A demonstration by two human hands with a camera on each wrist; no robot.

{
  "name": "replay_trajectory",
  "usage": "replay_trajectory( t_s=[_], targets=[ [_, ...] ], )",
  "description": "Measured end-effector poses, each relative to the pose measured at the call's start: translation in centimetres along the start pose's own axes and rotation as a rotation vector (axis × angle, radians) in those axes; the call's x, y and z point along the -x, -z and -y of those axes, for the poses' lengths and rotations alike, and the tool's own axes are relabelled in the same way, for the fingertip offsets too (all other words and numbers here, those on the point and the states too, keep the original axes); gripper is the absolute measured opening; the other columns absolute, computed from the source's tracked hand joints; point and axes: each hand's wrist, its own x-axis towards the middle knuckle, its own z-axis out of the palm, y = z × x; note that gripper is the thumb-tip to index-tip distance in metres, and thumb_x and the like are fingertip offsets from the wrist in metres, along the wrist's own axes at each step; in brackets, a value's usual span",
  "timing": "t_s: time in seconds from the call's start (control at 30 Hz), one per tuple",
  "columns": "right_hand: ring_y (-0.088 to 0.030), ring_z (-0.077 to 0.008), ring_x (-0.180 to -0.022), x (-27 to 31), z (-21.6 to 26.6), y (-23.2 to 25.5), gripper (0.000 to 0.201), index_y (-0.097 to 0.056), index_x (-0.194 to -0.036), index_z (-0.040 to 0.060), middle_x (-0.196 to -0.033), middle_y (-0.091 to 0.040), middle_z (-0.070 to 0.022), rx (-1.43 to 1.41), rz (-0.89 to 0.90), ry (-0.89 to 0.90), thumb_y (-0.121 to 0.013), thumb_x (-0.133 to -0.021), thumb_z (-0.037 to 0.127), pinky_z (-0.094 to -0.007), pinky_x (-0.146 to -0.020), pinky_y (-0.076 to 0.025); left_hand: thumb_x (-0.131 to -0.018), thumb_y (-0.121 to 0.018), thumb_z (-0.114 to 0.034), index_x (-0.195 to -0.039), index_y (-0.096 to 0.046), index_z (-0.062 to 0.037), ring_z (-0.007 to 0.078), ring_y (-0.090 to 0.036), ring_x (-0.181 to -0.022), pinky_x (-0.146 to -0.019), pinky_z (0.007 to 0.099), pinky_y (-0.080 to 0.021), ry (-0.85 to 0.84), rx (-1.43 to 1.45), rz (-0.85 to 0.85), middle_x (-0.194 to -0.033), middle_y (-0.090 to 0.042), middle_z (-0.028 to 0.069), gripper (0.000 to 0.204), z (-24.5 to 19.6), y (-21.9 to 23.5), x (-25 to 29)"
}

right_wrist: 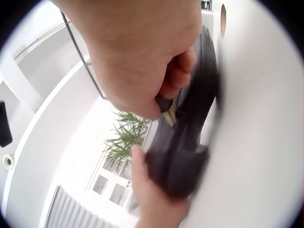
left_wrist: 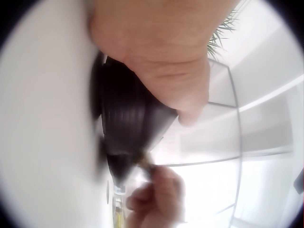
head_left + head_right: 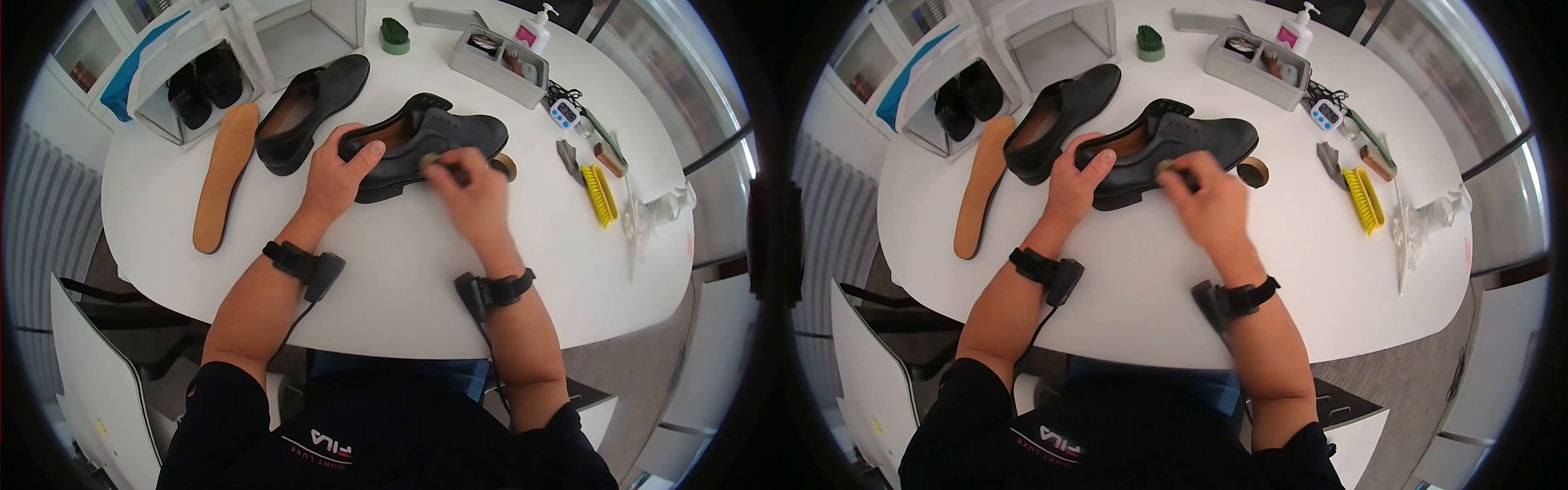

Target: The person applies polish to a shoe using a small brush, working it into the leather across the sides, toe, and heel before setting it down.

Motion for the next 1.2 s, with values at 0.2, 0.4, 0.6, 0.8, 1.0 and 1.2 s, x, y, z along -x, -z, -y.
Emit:
replay_trajectory(
  t_s=[0.2, 0.4, 0.6, 0.8, 1.0, 1.2],
  targets=[
    [-0.074, -0.0288, -0.076, -0.2, -1.5, 0.2, 0.023, -0.072, -0.102, 0.0071, -0.085, -0.076, -0.0119, -0.123, -0.019, -0.082, -0.082, -0.092, 0.025, -0.0374, -0.069, -0.056, -0.100, -0.076, -0.044, -0.129, -0.062, 0.0024, 0.0133, -0.067, -0.091, -0.085, 0.0283, -0.054, -0.052, -0.053, 0.088, -0.099, -0.076, 0.0089, 0.057, -0.6, -0.3, 0.5],
    [-0.073, -0.0323, -0.073, -0.7, -0.3, 0.5, 0.023, -0.072, -0.100, 0.0086, -0.080, -0.074, -0.0111, 0.098, -0.076, -0.162, -0.081, -0.094, 0.029, -0.0397, -0.067, -0.056, -0.104, -0.069, -0.047, -0.136, -0.058, 0.0012, 0.0098, -0.056, -0.093, -0.087, 0.0254, -0.048, 0.012, -0.024, 0.173, -0.097, -0.065, 0.0007, 0.059, -0.5, 0.1, 0.8],
    [-0.072, -0.0319, -0.068, 0.4, 0.8, -0.2, 0.023, -0.073, -0.100, 0.0090, -0.076, -0.073, -0.0109, -0.063, -0.024, -0.075, -0.080, -0.094, 0.029, -0.0405, -0.065, -0.056, -0.104, -0.067, -0.051, -0.138, -0.059, 0.0000, 0.0148, -0.065, -0.088, -0.084, 0.0296, -0.053, -0.085, -0.086, 0.157, -0.092, -0.072, 0.0077, 0.061, 0.2, -0.2, 0.7],
    [-0.072, -0.0305, -0.068, 0.0, 1.3, -0.4, 0.022, -0.072, -0.101, 0.0091, -0.080, -0.075, -0.0103, -0.072, 0.033, 0.055, -0.081, -0.094, 0.028, -0.0400, -0.062, -0.055, -0.105, -0.066, -0.050, -0.140, -0.059, 0.0003, 0.0149, -0.065, -0.089, -0.086, 0.0299, -0.052, -0.032, -0.057, 0.159, -0.093, -0.072, 0.0078, 0.061, 0.0, -0.2, 0.7],
    [-0.073, -0.0296, -0.068, 0.6, 0.8, -1.1, 0.023, -0.071, -0.103, 0.0080, -0.085, -0.076, -0.0092, -0.153, -0.027, 0.035, -0.084, -0.091, 0.023, -0.0389, -0.063, -0.057, -0.106, -0.064, -0.049, -0.141, -0.059, 0.0005, 0.0150, -0.065, -0.090, -0.085, 0.0300, -0.052, -0.067, -0.059, 0.150, -0.095, -0.072, 0.0077, 0.060, 0.5, -0.4, 0.7],
    [-0.072, -0.0307, -0.069, 1.0, 2.9, -1.5, 0.023, -0.072, -0.101, 0.0090, -0.084, -0.075, -0.0100, -0.184, 0.122, 0.145, -0.085, -0.088, 0.022, -0.0383, -0.062, -0.056, -0.105, -0.066, -0.047, -0.140, -0.060, -0.0004, 0.0147, -0.064, -0.090, -0.086, 0.0305, -0.052, -0.027, -0.038, 0.155, -0.094, -0.071, 0.0071, 0.059, -0.1, -0.3, 0.7]
  ],
)
